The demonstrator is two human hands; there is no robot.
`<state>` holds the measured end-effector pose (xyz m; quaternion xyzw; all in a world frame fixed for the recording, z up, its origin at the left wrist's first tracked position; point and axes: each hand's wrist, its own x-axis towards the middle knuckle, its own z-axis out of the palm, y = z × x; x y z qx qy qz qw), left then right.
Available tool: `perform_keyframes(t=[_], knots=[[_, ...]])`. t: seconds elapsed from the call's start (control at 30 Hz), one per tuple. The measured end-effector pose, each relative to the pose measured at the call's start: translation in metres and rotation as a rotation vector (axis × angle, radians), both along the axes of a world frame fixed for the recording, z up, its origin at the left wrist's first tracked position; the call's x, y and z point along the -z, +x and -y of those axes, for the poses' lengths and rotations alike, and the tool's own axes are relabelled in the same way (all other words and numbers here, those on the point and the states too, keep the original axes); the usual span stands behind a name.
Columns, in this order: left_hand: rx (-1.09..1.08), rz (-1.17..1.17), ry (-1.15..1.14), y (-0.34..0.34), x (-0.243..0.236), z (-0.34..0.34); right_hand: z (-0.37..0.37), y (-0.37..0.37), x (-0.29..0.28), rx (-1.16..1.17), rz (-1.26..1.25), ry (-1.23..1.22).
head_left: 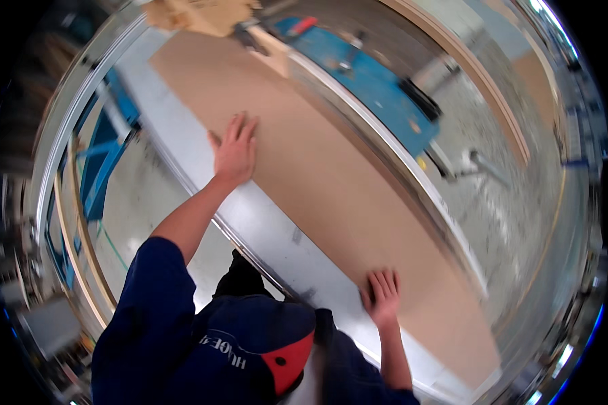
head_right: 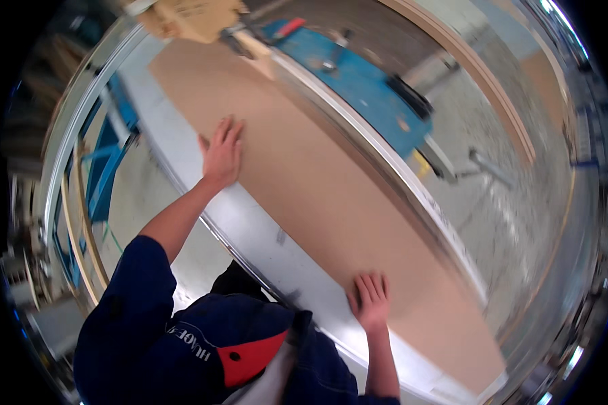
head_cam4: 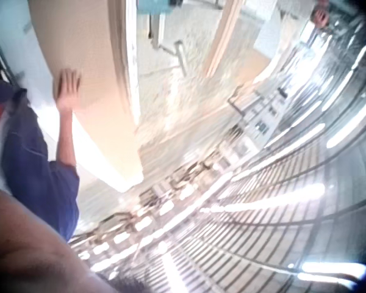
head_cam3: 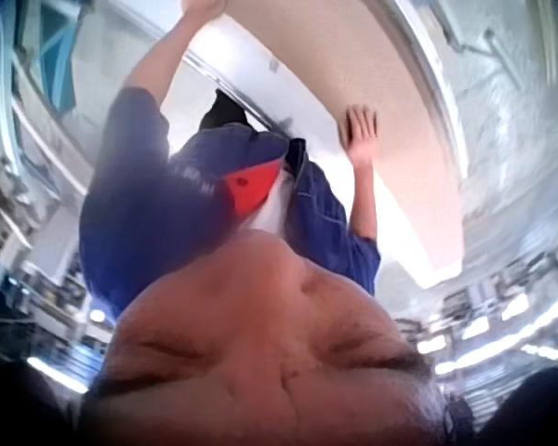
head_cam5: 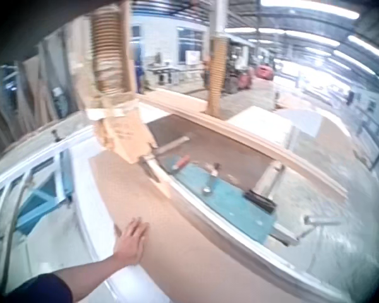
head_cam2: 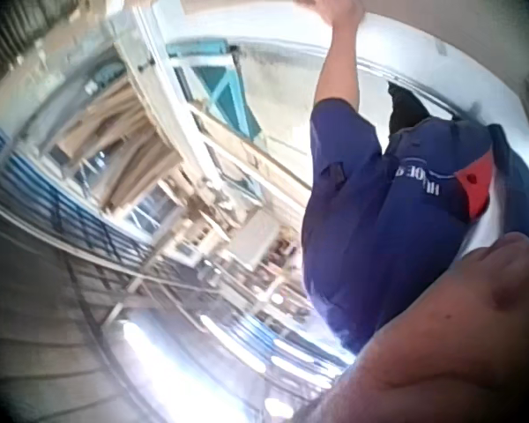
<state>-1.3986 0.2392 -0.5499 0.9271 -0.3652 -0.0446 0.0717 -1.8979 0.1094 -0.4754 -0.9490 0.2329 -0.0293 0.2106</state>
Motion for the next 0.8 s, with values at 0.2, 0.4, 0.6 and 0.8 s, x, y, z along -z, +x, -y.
perform_keyframes(t=[0.2, 0.4, 0.6, 0.8], knots=[[-0.107, -0.106, -0.024, 0.033, -0.005, -0.008, 0.027, -0.030, -0.003, -0.157, -0.122, -0.046], [-0.162, -0.063, -0.094, 0.078, 0.022, -0.023, 0.024, 0.022, 0.017, -0.156, -0.052, -0.011], [-0.229, -0.035, -0.097, 0.108, 0.035, -0.029, 0.016, 0.092, 0.018, -0.180, -0.062, -0.006], [-0.155, -0.034, 0.000, -0.076, 0.020, 0.010, 0.003, 0.153, 0.033, -0.229, 0.052, -0.015]])
